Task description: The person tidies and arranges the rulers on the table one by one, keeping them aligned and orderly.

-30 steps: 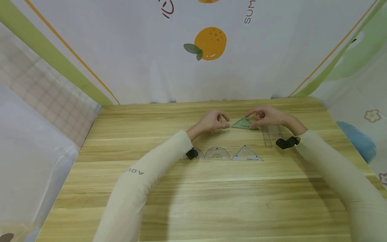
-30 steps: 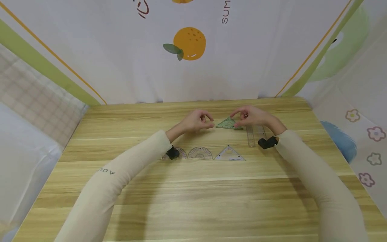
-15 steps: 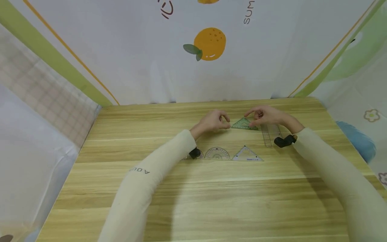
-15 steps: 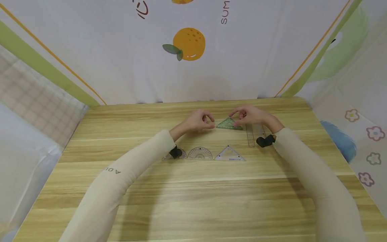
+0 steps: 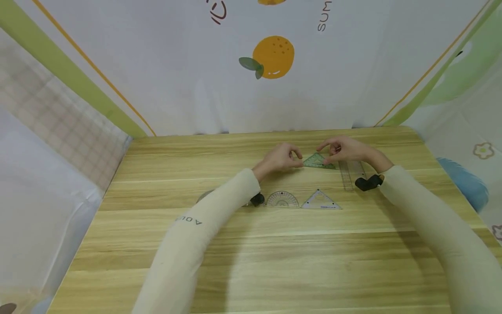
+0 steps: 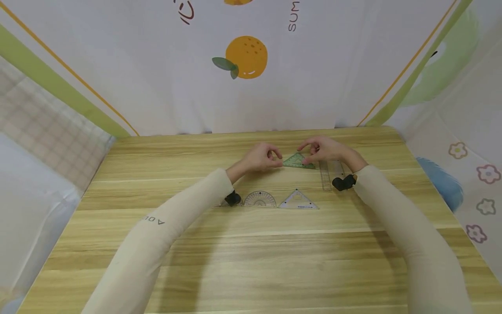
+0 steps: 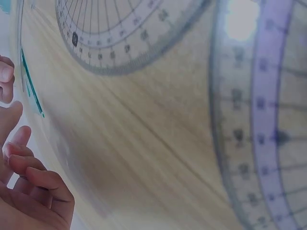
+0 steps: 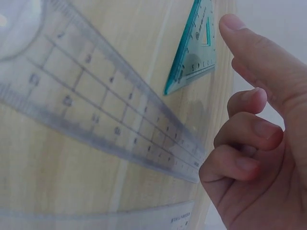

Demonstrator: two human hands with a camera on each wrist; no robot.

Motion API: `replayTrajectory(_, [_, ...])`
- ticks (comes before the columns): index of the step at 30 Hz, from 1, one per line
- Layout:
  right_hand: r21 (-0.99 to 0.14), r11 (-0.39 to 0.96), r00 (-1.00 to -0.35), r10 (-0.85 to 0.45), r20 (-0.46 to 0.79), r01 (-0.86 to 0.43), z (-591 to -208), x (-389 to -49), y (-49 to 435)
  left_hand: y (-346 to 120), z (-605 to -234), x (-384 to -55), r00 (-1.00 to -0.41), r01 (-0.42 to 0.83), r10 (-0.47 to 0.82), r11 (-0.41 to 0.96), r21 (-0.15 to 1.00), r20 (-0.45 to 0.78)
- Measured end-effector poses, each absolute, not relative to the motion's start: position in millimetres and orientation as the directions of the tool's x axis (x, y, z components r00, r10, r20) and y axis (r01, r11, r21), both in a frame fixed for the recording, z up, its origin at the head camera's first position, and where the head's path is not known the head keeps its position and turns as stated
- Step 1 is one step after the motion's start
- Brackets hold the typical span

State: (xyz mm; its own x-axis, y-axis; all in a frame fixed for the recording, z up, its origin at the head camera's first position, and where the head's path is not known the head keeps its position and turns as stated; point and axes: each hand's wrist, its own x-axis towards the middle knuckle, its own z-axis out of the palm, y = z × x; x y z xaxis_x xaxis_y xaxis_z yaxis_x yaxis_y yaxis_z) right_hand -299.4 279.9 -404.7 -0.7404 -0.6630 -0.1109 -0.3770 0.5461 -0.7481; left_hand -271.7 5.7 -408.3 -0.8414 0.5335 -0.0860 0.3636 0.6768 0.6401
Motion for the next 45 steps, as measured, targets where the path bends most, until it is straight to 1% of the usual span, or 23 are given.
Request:
replayTrajectory(10, [-0.725,0.584,-0.746,-0.649,-0.149,-0.364,-403,-299,277,11,-407,-268,-0.850,0.354,0.517,0.700,0.620,-0.099])
replayTrajectory(18, [-0.707,0.591,-0.736,-0.661,-0.148,-0.389,-403,-301,275,12,-407,-269,-0.858,0.334,0.500,0.714,0.616,-0.115])
replayTrajectory(26, [-0.717,0.575,-0.726,-0.674,-0.141,-0.394,-402,-300,274,15,-407,-270,-0.852,0.350,0.512,0.714,0.606,-0.111])
replayTrajectory(33, [-0.734,0.572,-0.728,-0.667,-0.157,-0.366,-403,-301,273,15,-407,-272,-0.855,0.342,0.510,0.695,0.633,-0.098])
replayTrajectory(38, [-0.732,0.571,-0.725,-0.671,-0.155,-0.372,-404,-300,274,16,-407,-270,-0.856,0.344,0.509,0.694,0.633,-0.093])
replayTrajectory(45, [-0.737,0.584,-0.747,-0.644,-0.166,-0.341,-405,-299,278,18,-408,-269,-0.862,0.344,0.501,0.697,0.629,-0.084])
